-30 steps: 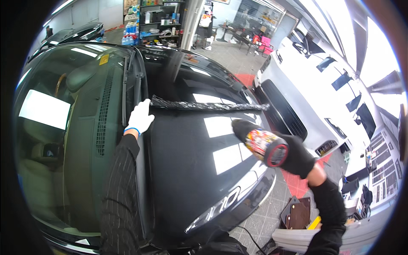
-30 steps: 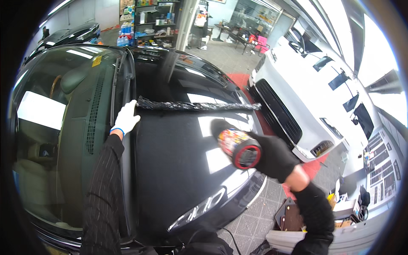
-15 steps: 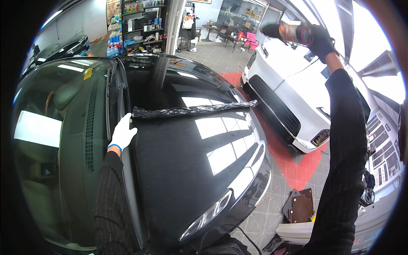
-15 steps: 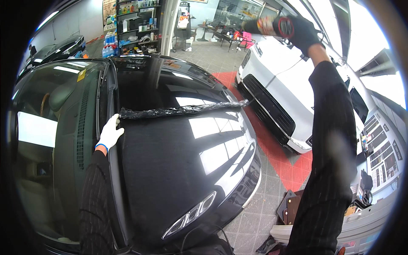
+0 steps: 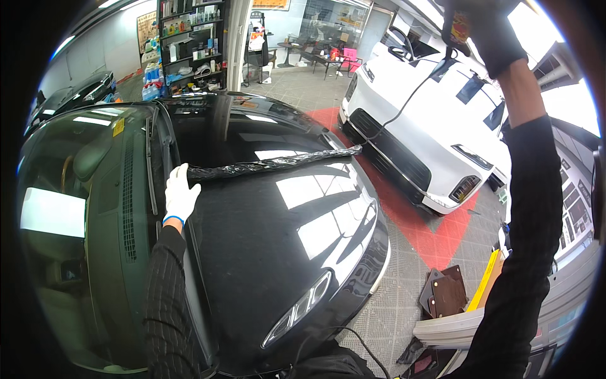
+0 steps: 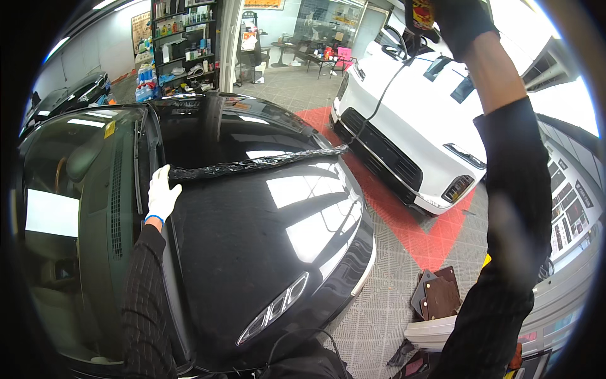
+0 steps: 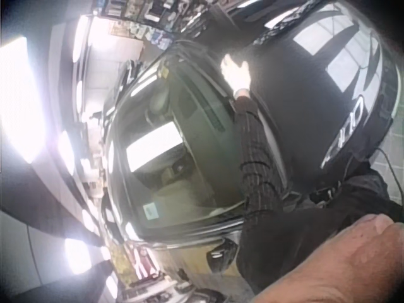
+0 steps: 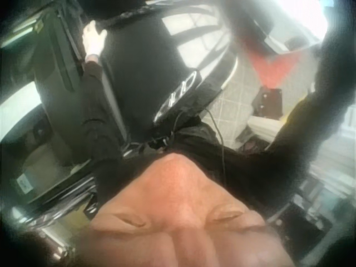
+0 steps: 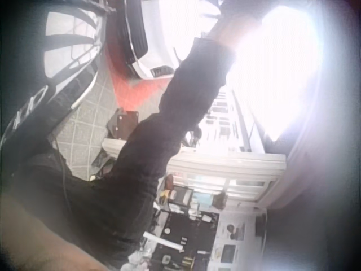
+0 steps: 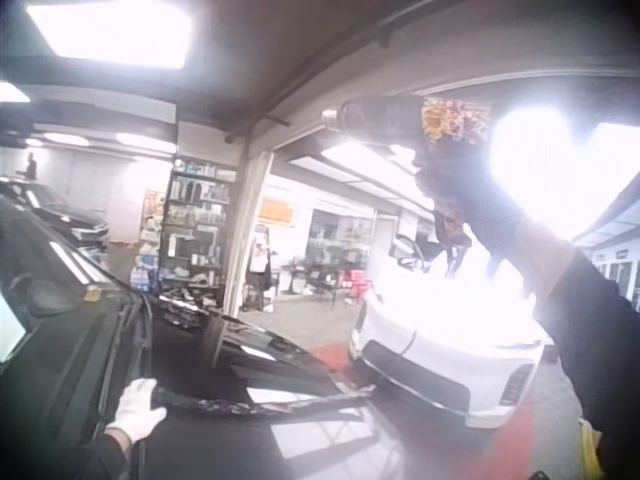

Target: The person applies a black vinyl wrap to the hood of a black car. They use a heat gun to warm the material and smooth it with their gloved hands, working from the front grille area toward the windshield.

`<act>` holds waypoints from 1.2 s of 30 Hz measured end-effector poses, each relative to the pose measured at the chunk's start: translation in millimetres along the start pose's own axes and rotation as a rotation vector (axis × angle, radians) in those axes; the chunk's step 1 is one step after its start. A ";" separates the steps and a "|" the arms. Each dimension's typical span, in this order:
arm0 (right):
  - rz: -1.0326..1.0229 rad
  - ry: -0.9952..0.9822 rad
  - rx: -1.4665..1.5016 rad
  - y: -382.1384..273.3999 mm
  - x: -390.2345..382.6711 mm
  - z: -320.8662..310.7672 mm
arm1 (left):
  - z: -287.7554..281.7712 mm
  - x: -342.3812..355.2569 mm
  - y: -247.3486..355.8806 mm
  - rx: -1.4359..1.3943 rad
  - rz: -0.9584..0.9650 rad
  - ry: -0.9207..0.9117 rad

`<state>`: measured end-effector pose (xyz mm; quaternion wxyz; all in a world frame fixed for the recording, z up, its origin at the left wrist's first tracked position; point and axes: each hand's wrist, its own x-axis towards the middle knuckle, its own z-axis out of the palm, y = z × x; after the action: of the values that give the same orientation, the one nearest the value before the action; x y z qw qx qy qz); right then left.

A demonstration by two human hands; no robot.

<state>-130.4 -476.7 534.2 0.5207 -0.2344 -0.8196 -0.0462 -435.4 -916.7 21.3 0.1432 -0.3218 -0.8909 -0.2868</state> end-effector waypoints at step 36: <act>0.728 -0.721 1.294 -100.4 -355.7 -79.2 | -13.7 -38.4 -36.1 -0.290 0.019 -0.131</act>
<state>15.9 -710.6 275.7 0.2403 -0.1397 -0.6737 0.6847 -429.2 -966.5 0.2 0.0398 -0.3653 -0.8446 -0.3893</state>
